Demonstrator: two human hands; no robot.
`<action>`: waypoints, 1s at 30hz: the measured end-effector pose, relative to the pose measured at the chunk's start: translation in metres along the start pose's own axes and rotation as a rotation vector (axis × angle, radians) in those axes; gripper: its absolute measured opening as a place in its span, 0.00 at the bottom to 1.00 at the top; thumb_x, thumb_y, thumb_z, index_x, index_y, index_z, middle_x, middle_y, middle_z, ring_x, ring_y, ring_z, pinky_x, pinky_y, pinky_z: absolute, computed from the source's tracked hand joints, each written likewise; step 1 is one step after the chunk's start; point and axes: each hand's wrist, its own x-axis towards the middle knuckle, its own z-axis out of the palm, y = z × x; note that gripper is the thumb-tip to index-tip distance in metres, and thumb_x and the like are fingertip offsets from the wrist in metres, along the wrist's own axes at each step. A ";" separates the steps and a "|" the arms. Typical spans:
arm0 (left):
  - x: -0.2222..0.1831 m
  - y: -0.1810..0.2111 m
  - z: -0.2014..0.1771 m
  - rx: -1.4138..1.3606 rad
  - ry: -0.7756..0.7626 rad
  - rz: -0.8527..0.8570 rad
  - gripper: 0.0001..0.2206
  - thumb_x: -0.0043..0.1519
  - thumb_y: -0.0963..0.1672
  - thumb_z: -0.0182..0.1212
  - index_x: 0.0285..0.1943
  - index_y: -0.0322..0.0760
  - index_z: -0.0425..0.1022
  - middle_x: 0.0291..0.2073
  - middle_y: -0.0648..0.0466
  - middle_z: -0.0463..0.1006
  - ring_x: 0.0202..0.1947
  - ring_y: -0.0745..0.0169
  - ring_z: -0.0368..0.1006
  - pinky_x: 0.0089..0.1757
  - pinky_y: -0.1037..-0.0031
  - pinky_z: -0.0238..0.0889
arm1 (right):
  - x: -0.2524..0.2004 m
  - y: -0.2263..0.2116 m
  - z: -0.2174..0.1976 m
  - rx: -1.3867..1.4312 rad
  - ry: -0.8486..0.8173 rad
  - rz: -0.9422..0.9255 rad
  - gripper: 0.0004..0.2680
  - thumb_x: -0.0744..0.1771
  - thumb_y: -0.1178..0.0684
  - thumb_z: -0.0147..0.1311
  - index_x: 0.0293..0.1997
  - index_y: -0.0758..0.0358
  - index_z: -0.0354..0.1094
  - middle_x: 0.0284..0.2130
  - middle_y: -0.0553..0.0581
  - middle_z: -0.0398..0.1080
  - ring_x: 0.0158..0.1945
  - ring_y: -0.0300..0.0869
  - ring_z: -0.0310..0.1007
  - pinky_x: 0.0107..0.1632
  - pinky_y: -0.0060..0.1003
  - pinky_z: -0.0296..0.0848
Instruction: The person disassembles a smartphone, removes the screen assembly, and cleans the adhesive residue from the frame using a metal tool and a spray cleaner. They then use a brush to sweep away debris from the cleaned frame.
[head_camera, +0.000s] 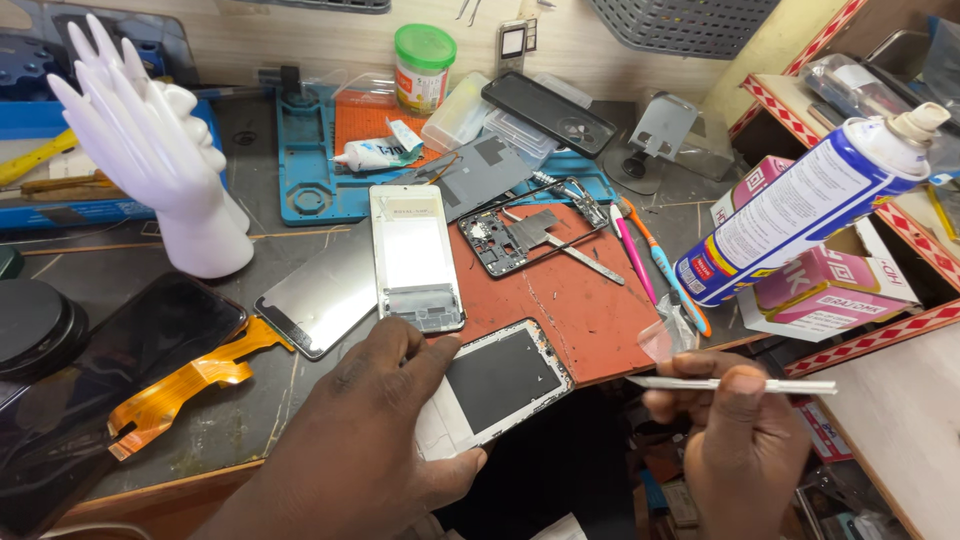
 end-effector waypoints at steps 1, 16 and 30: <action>0.001 -0.002 0.000 -0.022 0.028 0.001 0.40 0.46 0.55 0.77 0.68 0.38 0.70 0.54 0.43 0.71 0.57 0.45 0.71 0.55 0.59 0.64 | -0.002 0.002 0.004 0.060 -0.035 -0.029 0.21 0.73 0.37 0.49 0.43 0.74 0.69 0.39 0.66 0.75 0.38 0.45 0.76 0.44 0.38 0.75; -0.008 -0.041 0.065 -1.932 -0.535 -0.402 0.36 0.58 0.54 0.59 0.73 0.31 0.65 0.49 0.37 0.79 0.43 0.53 0.78 0.43 0.63 0.71 | 0.000 -0.066 0.054 -0.110 -0.220 0.235 0.07 0.61 0.59 0.66 0.39 0.63 0.75 0.28 0.49 0.74 0.23 0.27 0.61 0.26 0.25 0.59; -0.002 -0.040 0.063 -1.764 -0.517 -0.590 0.38 0.53 0.56 0.53 0.71 0.29 0.65 0.43 0.37 0.80 0.40 0.51 0.80 0.42 0.62 0.74 | 0.042 -0.085 0.035 -0.305 -0.515 -0.502 0.08 0.62 0.60 0.64 0.41 0.59 0.72 0.37 0.50 0.72 0.32 0.33 0.77 0.31 0.27 0.75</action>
